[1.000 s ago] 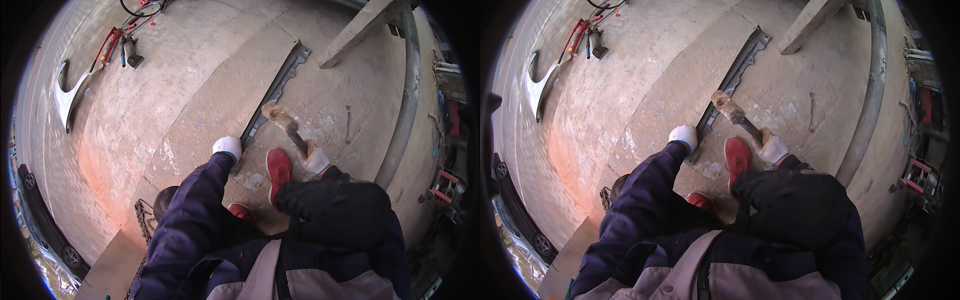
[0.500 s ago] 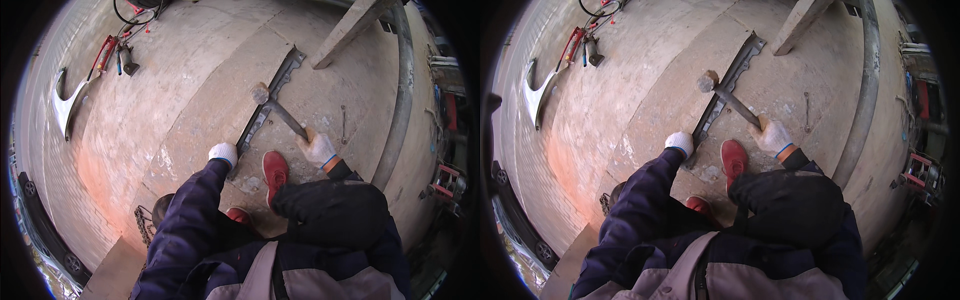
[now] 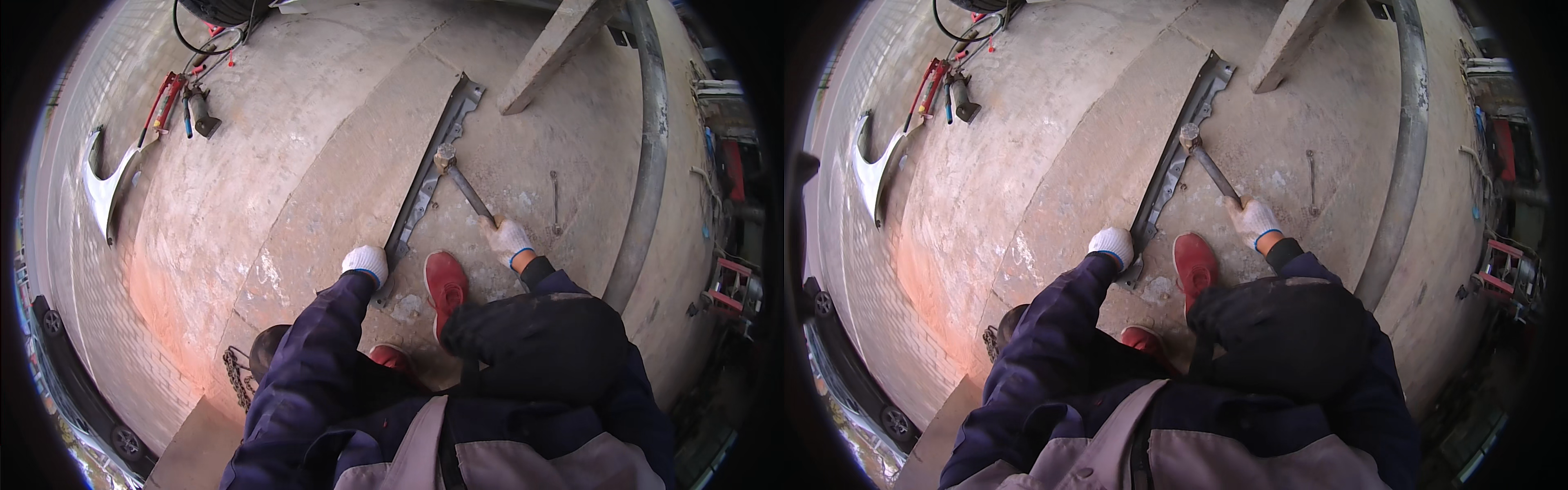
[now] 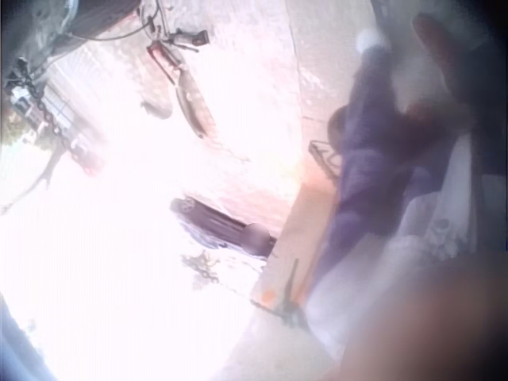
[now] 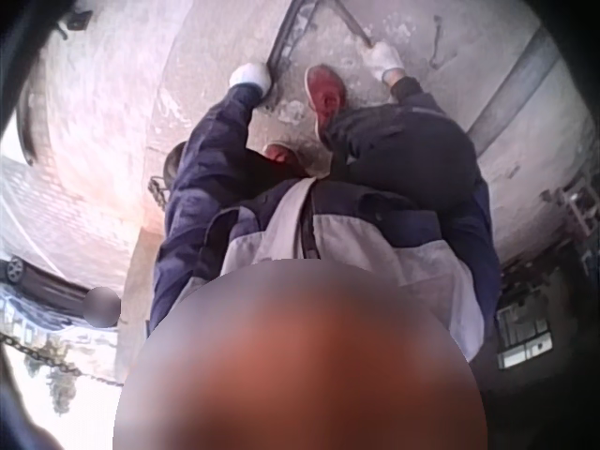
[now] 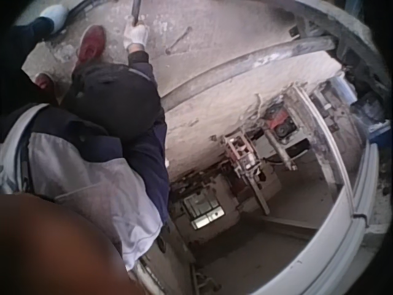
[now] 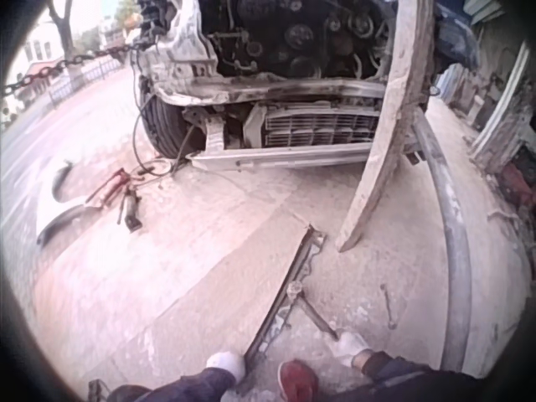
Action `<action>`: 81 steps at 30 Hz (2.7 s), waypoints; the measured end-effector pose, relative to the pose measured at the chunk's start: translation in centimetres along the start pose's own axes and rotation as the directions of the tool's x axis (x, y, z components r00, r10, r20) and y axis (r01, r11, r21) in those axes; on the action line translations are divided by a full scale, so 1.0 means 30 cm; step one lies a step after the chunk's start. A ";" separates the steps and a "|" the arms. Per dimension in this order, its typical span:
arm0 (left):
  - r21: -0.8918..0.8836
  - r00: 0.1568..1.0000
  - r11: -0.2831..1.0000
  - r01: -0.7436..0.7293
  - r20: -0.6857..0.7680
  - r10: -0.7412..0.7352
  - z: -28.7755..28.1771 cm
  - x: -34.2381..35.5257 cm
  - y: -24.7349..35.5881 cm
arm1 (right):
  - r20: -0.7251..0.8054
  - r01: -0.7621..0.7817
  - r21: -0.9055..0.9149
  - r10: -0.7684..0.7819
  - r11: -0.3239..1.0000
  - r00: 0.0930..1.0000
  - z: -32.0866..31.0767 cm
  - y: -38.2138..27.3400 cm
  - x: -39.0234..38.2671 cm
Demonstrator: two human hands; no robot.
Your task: The person removes a metal bumper bracket from a silver car, then uses a hammer and a power tool to detach attached components. Finally, the person hammers the bracket on the floor to straighten it.
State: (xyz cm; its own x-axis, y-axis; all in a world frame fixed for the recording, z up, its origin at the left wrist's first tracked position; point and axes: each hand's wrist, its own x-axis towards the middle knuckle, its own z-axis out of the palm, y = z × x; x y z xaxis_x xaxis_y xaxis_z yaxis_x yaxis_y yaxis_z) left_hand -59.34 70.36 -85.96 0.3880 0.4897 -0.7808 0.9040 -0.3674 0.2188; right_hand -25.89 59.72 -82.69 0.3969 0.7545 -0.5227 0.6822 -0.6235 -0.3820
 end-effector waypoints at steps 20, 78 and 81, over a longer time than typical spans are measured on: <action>0.038 0.999 0.999 -0.006 0.033 0.005 -0.017 0.001 0.027 | -0.109 -0.047 0.058 0.053 0.997 0.993 -0.016 0.003 0.049; 0.061 1.000 0.998 0.002 0.022 -0.003 -0.028 0.029 0.078 | -0.132 0.078 0.281 -0.042 0.957 0.990 -0.011 -0.041 -0.094; 0.077 1.000 0.997 -0.009 0.012 0.009 -0.036 0.032 0.080 | -0.296 0.300 0.328 -0.204 0.896 0.933 -0.040 -0.069 -0.161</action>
State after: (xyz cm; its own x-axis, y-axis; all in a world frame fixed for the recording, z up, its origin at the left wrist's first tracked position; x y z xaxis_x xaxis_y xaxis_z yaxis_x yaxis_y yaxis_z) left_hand -56.59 70.81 -85.56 0.3935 0.4768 -0.7860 0.8837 -0.4320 0.1803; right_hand -28.47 57.60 -78.46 0.4126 0.8921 -0.1844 0.5289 -0.3994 -0.7489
